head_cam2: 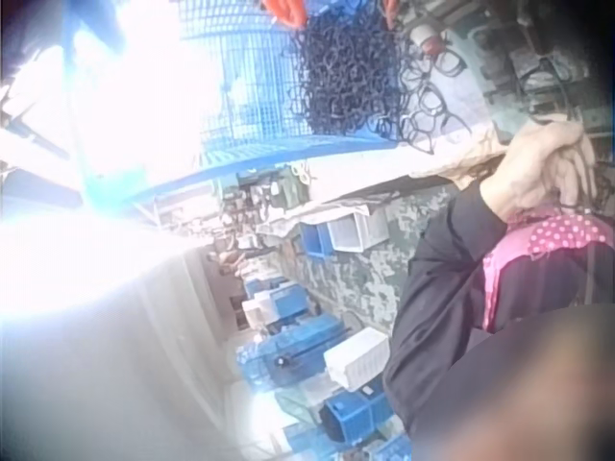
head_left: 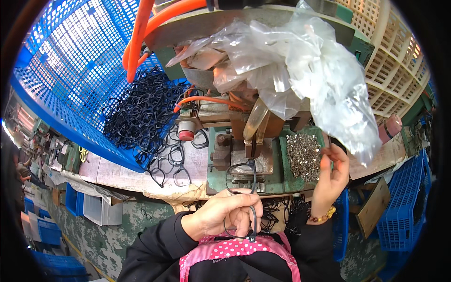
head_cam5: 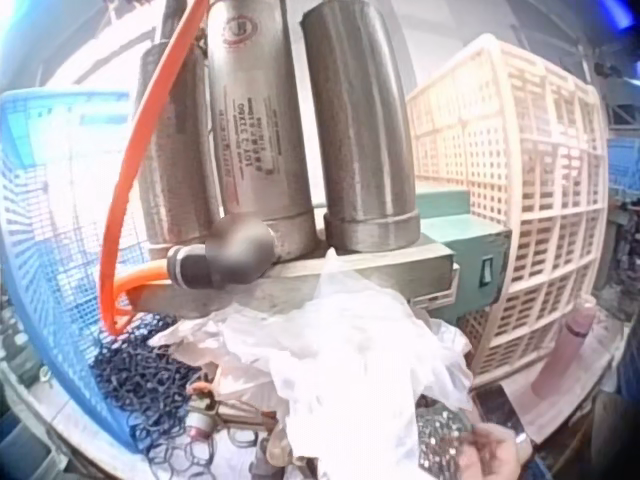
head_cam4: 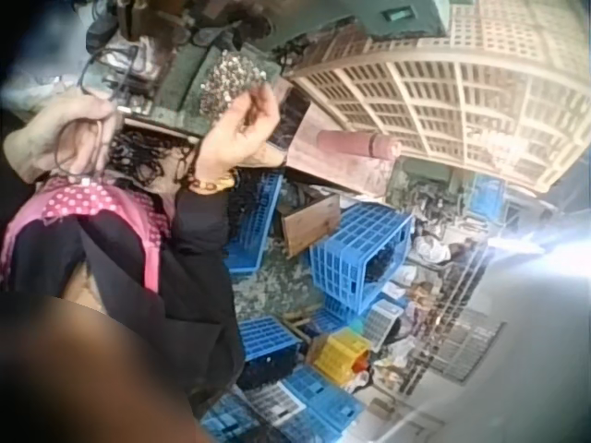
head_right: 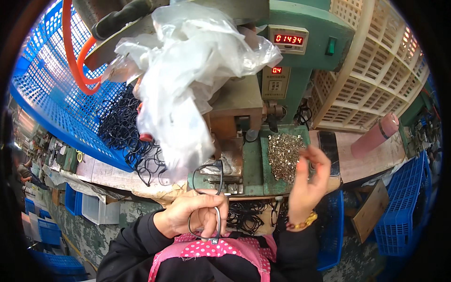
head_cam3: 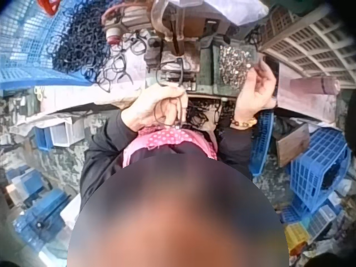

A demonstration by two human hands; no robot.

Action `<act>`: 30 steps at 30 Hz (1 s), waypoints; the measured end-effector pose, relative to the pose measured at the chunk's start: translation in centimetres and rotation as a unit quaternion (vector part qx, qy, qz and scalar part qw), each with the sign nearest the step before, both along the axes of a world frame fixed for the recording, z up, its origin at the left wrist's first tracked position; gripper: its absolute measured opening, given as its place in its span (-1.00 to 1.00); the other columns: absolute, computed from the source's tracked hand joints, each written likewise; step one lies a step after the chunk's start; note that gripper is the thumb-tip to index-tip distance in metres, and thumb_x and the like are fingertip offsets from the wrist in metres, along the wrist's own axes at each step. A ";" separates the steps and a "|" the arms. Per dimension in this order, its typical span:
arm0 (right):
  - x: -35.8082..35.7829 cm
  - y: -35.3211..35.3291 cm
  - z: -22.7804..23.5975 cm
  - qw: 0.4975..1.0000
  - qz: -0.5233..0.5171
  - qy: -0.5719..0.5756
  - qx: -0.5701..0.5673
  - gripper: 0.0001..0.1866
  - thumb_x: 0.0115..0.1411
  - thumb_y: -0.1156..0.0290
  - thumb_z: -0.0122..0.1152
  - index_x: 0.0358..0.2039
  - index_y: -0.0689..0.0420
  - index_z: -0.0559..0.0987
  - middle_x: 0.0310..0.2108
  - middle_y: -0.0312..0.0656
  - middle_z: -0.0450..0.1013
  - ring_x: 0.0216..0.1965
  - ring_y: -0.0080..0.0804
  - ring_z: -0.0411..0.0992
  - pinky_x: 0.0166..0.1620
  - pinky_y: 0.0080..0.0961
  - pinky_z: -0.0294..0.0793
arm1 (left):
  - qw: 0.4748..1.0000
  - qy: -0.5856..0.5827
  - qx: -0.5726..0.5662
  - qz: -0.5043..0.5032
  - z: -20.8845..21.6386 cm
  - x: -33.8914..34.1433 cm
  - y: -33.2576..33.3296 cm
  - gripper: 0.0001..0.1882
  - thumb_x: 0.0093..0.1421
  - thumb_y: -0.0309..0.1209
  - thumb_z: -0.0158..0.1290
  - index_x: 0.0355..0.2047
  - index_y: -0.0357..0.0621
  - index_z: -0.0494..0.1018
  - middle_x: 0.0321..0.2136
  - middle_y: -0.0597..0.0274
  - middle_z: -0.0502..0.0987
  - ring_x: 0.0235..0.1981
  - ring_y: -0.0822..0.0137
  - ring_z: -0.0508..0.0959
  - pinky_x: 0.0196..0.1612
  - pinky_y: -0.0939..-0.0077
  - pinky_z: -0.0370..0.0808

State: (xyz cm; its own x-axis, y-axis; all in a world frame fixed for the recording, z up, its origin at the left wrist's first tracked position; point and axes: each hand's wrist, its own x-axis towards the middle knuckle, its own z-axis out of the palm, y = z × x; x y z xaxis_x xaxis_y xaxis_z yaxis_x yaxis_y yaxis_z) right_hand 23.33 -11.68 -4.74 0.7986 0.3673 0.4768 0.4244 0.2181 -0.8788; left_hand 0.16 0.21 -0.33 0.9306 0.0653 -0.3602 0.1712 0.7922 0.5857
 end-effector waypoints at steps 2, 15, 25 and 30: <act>3.9 -0.7 -4.4 0.997 0.005 0.080 -0.006 -0.68 0.33 0.63 0.10 0.09 0.28 0.45 -0.06 -0.16 0.50 -0.03 -0.45 0.45 0.09 -0.52 0.42 | 1.000 0.006 0.005 0.004 -0.2 0.2 -0.2 -0.66 0.46 -0.25 -0.07 -0.27 -0.31 0.50 -0.43 -0.16 0.65 -0.71 0.24 0.59 -0.63 0.52 0.49; 2.2 -0.1 -5.6 0.908 0.004 -0.290 -0.304 -0.75 0.03 0.51 0.37 -0.26 0.18 0.53 -0.08 -0.11 0.51 0.20 0.08 0.32 0.29 0.04 0.19 | 1.000 -0.008 0.004 -0.012 -1.0 -0.1 0.3 -0.57 0.49 -0.21 -0.14 -0.17 -0.43 0.49 -0.37 -0.25 0.65 -0.70 0.23 0.58 -0.63 0.50 0.50; 1.2 0.5 -4.7 0.944 -0.012 -0.194 -0.268 -0.81 0.06 0.57 0.23 -0.27 0.21 0.52 -0.28 -0.08 0.47 -0.16 0.00 0.41 0.04 -0.18 0.32 | 0.341 0.224 0.898 0.162 -10.7 -11.5 13.5 -0.77 0.03 -0.61 0.19 -0.27 -0.15 0.51 -0.25 0.07 0.47 -0.17 -0.05 0.47 -0.15 0.13 0.51; 0.7 0.5 -5.3 0.979 0.020 -0.079 -0.189 -0.84 0.13 0.67 0.19 -0.24 0.26 0.53 -0.30 -0.10 0.46 -0.24 -0.18 0.47 -0.15 -0.38 0.44 | 0.446 0.187 0.855 0.186 -12.4 -12.6 16.8 -0.80 0.09 -0.61 0.20 -0.29 -0.17 0.44 -0.37 0.15 0.46 -0.30 0.10 0.50 -0.21 0.25 0.47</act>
